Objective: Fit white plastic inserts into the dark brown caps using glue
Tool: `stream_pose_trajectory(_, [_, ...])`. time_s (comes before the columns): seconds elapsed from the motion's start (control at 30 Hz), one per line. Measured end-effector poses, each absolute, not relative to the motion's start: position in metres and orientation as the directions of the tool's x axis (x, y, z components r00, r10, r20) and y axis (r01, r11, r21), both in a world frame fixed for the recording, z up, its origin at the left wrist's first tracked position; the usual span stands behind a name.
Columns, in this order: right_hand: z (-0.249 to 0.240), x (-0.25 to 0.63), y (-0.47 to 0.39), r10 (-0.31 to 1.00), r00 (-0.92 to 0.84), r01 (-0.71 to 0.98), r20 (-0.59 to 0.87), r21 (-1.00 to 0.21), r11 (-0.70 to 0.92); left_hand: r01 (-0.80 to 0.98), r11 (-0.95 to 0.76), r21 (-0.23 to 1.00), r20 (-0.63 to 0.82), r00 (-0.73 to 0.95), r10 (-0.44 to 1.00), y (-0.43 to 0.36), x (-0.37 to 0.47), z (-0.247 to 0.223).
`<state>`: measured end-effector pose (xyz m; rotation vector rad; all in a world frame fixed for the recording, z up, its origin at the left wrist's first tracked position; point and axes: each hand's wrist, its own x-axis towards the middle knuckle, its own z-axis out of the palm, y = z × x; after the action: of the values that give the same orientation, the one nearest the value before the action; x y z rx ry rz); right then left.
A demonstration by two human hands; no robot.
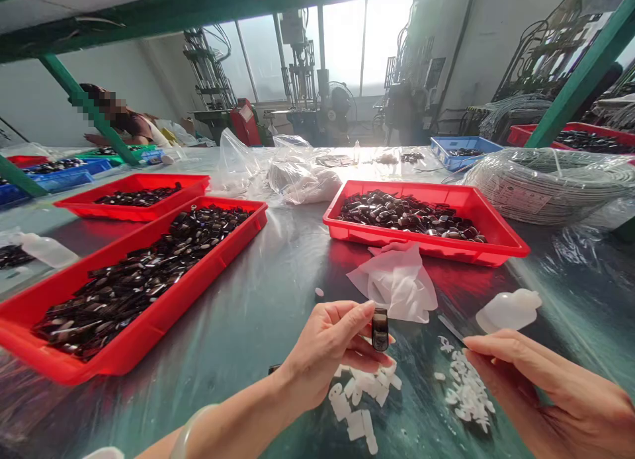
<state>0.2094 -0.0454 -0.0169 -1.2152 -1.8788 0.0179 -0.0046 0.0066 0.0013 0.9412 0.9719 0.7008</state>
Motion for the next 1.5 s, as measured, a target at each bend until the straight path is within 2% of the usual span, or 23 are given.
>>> stream_pose_trajectory(0.1, [-0.021, 0.214, -0.043, 0.768, -0.324, 0.677, 0.553, -0.432, 0.596, -0.083, 0.438, 0.895, -0.368, 0.415, 0.832, 0.006, -0.004, 0.001])
stream_pose_trajectory(0.37, [-0.039, 0.209, -0.043, 0.797, -0.438, 0.721, 0.415, -0.368, 0.587, -0.108, 0.461, 0.881, -0.373, 0.442, 0.816, 0.006, -0.004, -0.001])
stream_pose_trajectory(1.0, [-0.039, 0.202, -0.044, 0.834, -0.416, 0.747, 0.363, -0.386, 0.541, -0.112, 0.525, 0.843, -0.422, 0.466, 0.778, 0.004, -0.001, -0.005])
stream_pose_trajectory(1.13, [-0.039, 0.203, -0.047, 0.861, -0.316, 0.736, 0.398, -0.469, 0.488, -0.111, 0.519, 0.847, -0.413, 0.477, 0.776, 0.003, -0.002, -0.005])
stream_pose_trajectory(1.23, [-0.039, 0.202, -0.049, 0.895, -0.22, 0.688, 0.388, -0.588, 0.425, -0.093, 0.508, 0.856, -0.404, 0.493, 0.771, 0.001, -0.002, -0.004])
stream_pose_trajectory(1.3, [-0.037, 0.201, -0.051, 0.939, -0.135, 0.627, 0.318, -0.706, 0.329, -0.071, 0.507, 0.859, -0.401, 0.524, 0.752, -0.002, -0.001, -0.004])
stream_pose_trajectory(1.4, [-0.031, 0.2, -0.051, 0.986, -0.059, 0.44, 0.154, -0.883, 0.164, -0.059, 0.539, 0.84, -0.405, 0.592, 0.696, -0.008, 0.003, -0.006])
stream_pose_trajectory(1.5, [-0.024, 0.199, -0.05, 0.996, -0.078, 0.22, 0.053, -0.973, 0.069, -0.034, 0.577, 0.816, -0.427, 0.637, 0.642, -0.014, 0.006, -0.008])
